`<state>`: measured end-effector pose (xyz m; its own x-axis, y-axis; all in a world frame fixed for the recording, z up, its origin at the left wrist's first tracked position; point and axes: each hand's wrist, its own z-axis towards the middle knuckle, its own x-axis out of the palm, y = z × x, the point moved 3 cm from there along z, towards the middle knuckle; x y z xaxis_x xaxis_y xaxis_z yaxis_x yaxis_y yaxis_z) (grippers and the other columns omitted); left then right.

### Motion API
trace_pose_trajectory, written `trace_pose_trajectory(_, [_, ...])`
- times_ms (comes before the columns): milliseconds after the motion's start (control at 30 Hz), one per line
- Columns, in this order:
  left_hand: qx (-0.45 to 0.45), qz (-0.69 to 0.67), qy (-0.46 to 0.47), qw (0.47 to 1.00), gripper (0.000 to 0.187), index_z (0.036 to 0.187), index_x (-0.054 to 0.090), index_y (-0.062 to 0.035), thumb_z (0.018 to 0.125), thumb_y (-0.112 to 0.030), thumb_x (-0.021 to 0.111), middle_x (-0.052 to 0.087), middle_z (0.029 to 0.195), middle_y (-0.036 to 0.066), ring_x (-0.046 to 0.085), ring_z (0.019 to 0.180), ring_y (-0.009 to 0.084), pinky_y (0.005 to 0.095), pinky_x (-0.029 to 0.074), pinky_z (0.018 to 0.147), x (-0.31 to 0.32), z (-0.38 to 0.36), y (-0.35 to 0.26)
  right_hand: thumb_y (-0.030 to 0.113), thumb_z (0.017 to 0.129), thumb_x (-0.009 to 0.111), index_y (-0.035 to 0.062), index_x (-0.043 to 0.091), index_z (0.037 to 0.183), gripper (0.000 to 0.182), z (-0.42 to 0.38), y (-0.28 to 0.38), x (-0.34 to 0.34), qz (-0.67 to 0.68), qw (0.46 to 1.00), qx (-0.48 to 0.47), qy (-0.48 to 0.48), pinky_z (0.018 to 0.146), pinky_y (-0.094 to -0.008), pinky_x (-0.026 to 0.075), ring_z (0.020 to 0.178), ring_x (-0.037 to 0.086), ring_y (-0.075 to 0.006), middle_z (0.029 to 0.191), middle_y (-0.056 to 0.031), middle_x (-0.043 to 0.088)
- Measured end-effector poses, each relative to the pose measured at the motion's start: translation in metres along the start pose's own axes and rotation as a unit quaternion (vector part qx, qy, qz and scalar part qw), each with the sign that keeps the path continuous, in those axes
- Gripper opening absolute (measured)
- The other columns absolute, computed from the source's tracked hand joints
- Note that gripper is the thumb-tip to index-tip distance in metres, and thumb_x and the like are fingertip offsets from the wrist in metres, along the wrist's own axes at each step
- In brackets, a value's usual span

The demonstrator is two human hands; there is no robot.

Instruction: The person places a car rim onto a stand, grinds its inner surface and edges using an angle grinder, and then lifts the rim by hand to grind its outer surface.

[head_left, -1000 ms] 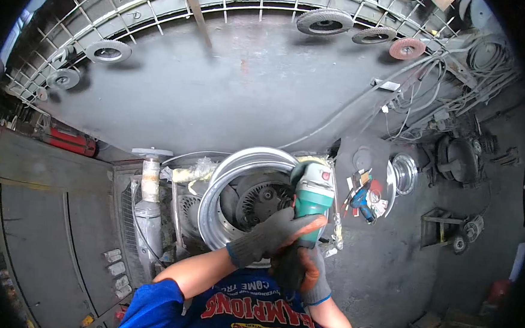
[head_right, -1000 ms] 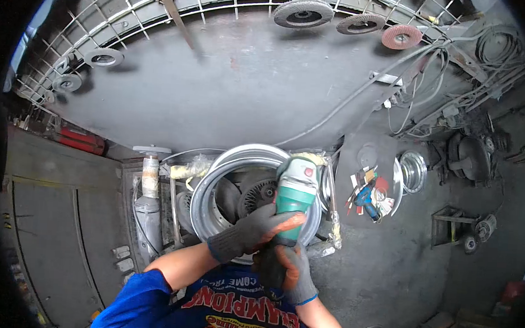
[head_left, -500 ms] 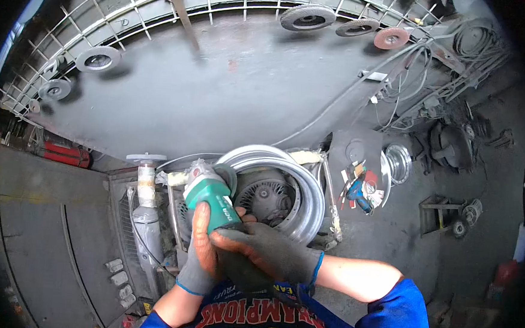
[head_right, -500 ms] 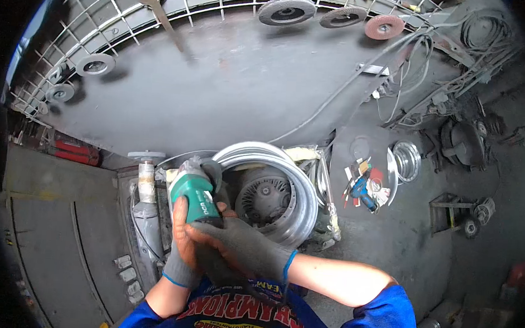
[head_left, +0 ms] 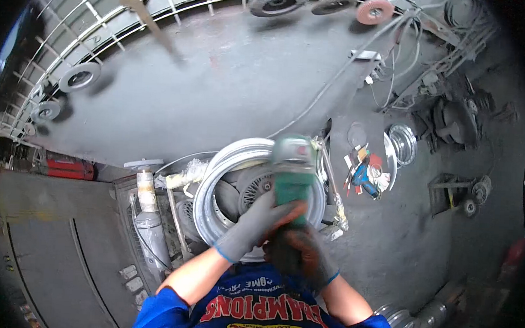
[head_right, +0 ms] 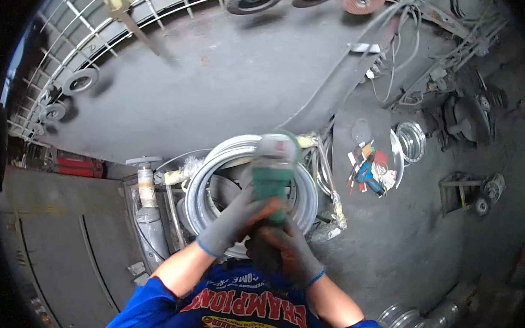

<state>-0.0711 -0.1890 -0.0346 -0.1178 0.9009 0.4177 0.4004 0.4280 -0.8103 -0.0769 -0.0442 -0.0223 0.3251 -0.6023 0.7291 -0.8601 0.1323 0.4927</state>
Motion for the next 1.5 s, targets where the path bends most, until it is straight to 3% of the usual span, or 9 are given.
trace_pose_trajectory(167, [0.173, -0.170, -0.120, 0.963, 0.054, 0.130, 0.052, -0.0023, 0.091, -0.036, 0.068, 0.059, 0.121, 0.012, 0.059, 0.116, 0.0291, 0.0456, 0.044, 0.107, -0.010, -0.060, 0.030, 0.039, 0.084, 0.077, -0.0010, 0.058, 0.124, 0.059, 0.033, 0.000, 0.016, -0.379, 0.919, -0.096, 0.050, 0.097, -0.0335, 0.046, 0.108, 0.060, -0.0256, 0.114, -0.0127, 0.063])
trace_pose_trajectory(400, [0.267, -0.299, -0.118, 0.908, 0.061, 0.127, 0.052, -0.0003, 0.085, -0.039, 0.073, 0.056, 0.122, 0.009, 0.054, 0.120, 0.0292, 0.0519, 0.038, 0.110, -0.020, -0.049, 0.052, 0.045, 0.088, 0.071, 0.0024, 0.059, 0.123, 0.056, 0.062, -0.017, 0.006, -0.464, 0.874, -0.011, 0.144, 0.097, -0.0359, 0.047, 0.109, 0.059, -0.0220, 0.111, -0.0204, 0.062])
trace_pose_trajectory(567, [0.141, -0.233, -0.120, 0.955, 0.056, 0.130, 0.050, -0.0007, 0.087, -0.026, 0.075, 0.061, 0.119, 0.016, 0.062, 0.109, 0.0298, 0.0437, 0.059, 0.082, -0.016, -0.027, 0.063, 0.022, 0.091, 0.073, -0.0015, 0.055, 0.124, 0.044, 0.042, -0.011, -0.012, -0.233, 0.960, -0.144, 0.060, 0.091, -0.0296, 0.048, 0.104, 0.055, -0.0116, 0.105, -0.0037, 0.060])
trace_pose_trajectory(700, [0.049, 0.013, -0.130, 0.990, 0.027, 0.111, 0.063, -0.0015, 0.088, -0.014, 0.070, 0.068, 0.090, 0.009, 0.066, 0.073, 0.0146, 0.0284, 0.054, 0.061, 0.011, 0.000, 0.055, 0.024, 0.096, 0.066, 0.0008, 0.055, 0.123, 0.037, 0.015, -0.050, -0.066, -0.029, 0.998, -0.047, -0.016, 0.088, -0.0373, 0.052, 0.098, 0.062, -0.0184, 0.110, -0.0149, 0.064])
trace_pose_trajectory(867, [-0.147, 0.251, 0.019, 0.957, 0.038, 0.115, 0.063, -0.0056, 0.084, -0.024, 0.074, 0.067, 0.086, 0.003, 0.062, 0.072, 0.0087, 0.0257, 0.051, 0.061, 0.046, 0.019, 0.032, 0.041, 0.103, 0.045, 0.0003, 0.056, 0.121, 0.046, 0.010, -0.148, -0.131, 0.137, 0.984, -0.109, 0.037, 0.089, -0.0420, 0.052, 0.096, 0.065, -0.0297, 0.108, -0.0181, 0.066])
trace_pose_trajectory(933, [-0.116, 0.201, 0.013, 0.973, 0.036, 0.114, 0.064, -0.0052, 0.084, -0.023, 0.073, 0.068, 0.087, 0.004, 0.063, 0.074, 0.0099, 0.0257, 0.052, 0.065, 0.046, 0.012, 0.035, 0.036, 0.100, 0.055, 0.0020, 0.054, 0.127, 0.043, 0.004, -0.108, -0.098, 0.146, 0.952, -0.205, 0.173, 0.092, -0.0396, 0.050, 0.103, 0.063, -0.0242, 0.119, -0.0189, 0.063])
trace_pose_trajectory(1033, [-0.003, 0.051, -0.052, 0.997, 0.038, 0.117, 0.061, -0.0026, 0.087, -0.022, 0.072, 0.068, 0.090, 0.008, 0.066, 0.077, 0.0154, 0.0295, 0.055, 0.066, 0.031, -0.021, 0.036, 0.024, 0.097, 0.064, 0.0024, 0.055, 0.127, 0.038, -0.007, -0.055, -0.046, -0.020, 0.989, -0.143, 0.021, 0.092, -0.0338, 0.049, 0.106, 0.060, -0.0165, 0.116, -0.0088, 0.062])
trace_pose_trajectory(1233, [0.098, -0.239, -0.169, 0.951, 0.051, 0.125, 0.053, 0.0008, 0.089, -0.029, 0.074, 0.067, 0.107, 0.019, 0.070, 0.080, 0.0307, 0.0425, 0.062, 0.069, -0.021, -0.049, 0.034, 0.011, 0.092, 0.073, 0.0013, 0.058, 0.120, 0.034, 0.043, -0.044, 0.010, -0.035, 0.994, -0.079, 0.068, 0.092, -0.0258, 0.046, 0.103, 0.054, -0.0065, 0.111, 0.0003, 0.058])
trace_pose_trajectory(1500, [-0.011, 0.060, -0.114, 0.992, 0.030, 0.111, 0.064, -0.0036, 0.088, -0.019, 0.074, 0.067, 0.093, 0.004, 0.062, 0.077, 0.0106, 0.0258, 0.052, 0.069, 0.004, -0.010, 0.019, 0.013, 0.092, 0.069, 0.0034, 0.059, 0.121, 0.032, 0.017, -0.057, -0.026, 0.072, 0.986, -0.103, -0.107, 0.080, -0.0304, 0.054, 0.092, 0.064, -0.0141, 0.107, -0.0042, 0.064])
